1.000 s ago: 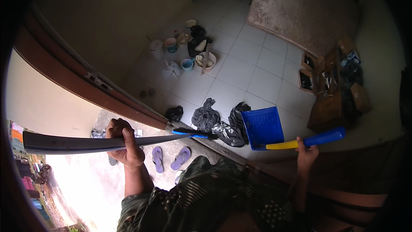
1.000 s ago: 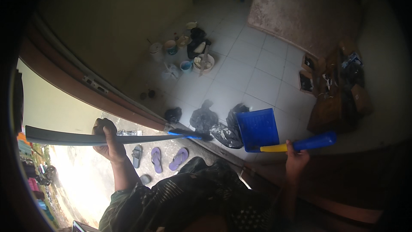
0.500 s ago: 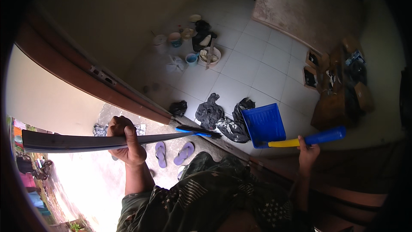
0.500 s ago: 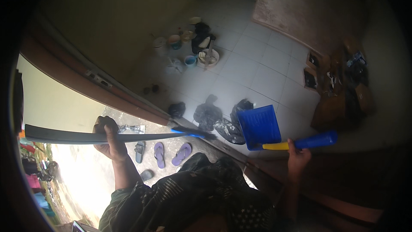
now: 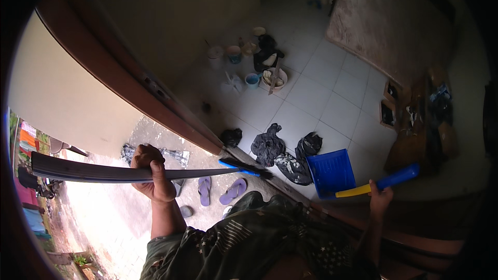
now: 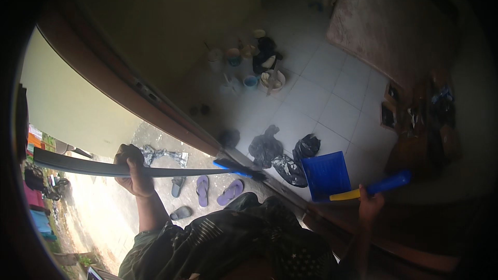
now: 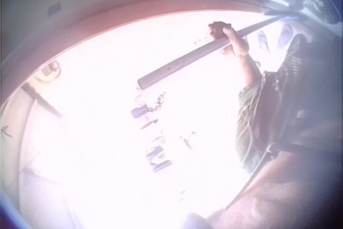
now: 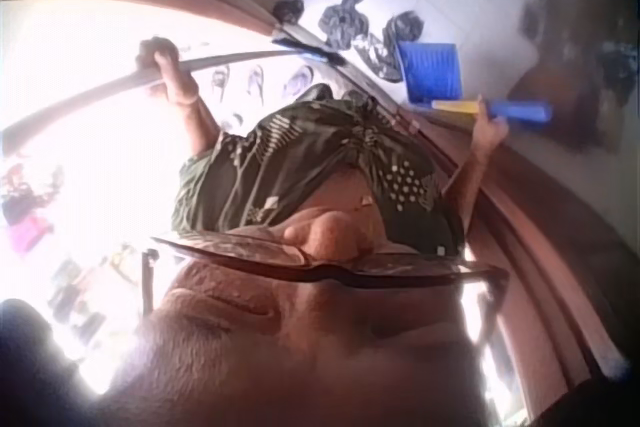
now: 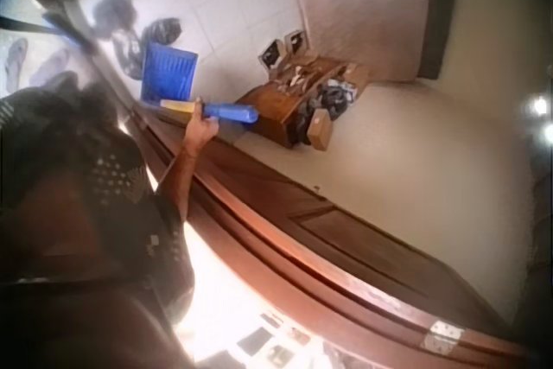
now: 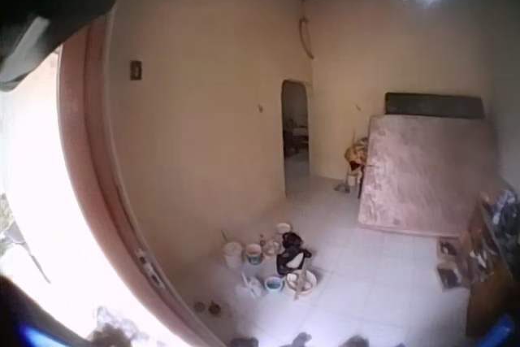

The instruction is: The person sweeps debris from the floor into a dustpan using a broom and then carries the dustpan to a black bag to empty it.

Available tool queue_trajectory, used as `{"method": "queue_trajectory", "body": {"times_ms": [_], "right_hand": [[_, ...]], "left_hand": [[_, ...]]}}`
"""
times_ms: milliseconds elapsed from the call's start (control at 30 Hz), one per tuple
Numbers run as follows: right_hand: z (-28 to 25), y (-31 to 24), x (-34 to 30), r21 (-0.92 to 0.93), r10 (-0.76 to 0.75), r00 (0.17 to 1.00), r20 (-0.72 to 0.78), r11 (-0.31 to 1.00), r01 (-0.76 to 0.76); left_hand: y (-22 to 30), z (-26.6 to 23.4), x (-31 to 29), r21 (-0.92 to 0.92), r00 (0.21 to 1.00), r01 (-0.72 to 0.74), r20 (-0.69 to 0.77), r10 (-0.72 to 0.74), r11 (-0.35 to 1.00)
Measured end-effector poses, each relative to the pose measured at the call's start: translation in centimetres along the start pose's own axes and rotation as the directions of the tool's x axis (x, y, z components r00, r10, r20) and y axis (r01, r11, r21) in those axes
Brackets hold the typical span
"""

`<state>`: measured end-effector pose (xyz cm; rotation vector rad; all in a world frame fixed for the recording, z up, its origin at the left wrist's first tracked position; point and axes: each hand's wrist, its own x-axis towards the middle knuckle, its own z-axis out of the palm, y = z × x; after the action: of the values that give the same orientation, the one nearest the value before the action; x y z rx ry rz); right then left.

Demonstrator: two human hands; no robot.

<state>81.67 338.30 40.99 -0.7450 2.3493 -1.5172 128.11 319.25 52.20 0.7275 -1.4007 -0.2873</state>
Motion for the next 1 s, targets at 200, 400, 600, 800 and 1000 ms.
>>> {"method": "queue_trajectory", "body": {"times_ms": [200, 400, 600, 800, 1000], "right_hand": [[2.1, -0.9, -1.5, -0.037, 0.002, 0.999, 0.039, 0.999, 0.000], [3.5, 0.1, -1.8, -0.046, -0.040, 0.994, 0.106, 0.998, 0.045], [4.5, 1.0, -3.4, -0.019, -0.254, 0.967, 0.035, 0.967, 0.255], [4.9, 2.0, -5.1, -0.081, -0.088, 0.985, 0.152, 0.992, 0.101], [5.4, 3.3, -6.1, -0.192, -0.007, 0.977, 0.213, 0.980, 0.049]], "left_hand": [[-0.8, -2.6, 1.1, 0.022, 0.999, 0.030, -0.028, -0.030, 0.999], [-1.4, -4.7, 2.2, 0.076, 1.000, -0.003, -0.022, 0.005, 0.997], [-2.0, -6.1, 2.5, 0.143, 0.999, 0.018, -0.037, -0.013, 0.990], [-2.2, -7.4, 2.5, 0.186, 0.998, 0.005, -0.057, 0.005, 0.982], [-2.4, -8.2, 2.3, 0.163, 0.998, -0.005, -0.067, 0.016, 0.987]]}}
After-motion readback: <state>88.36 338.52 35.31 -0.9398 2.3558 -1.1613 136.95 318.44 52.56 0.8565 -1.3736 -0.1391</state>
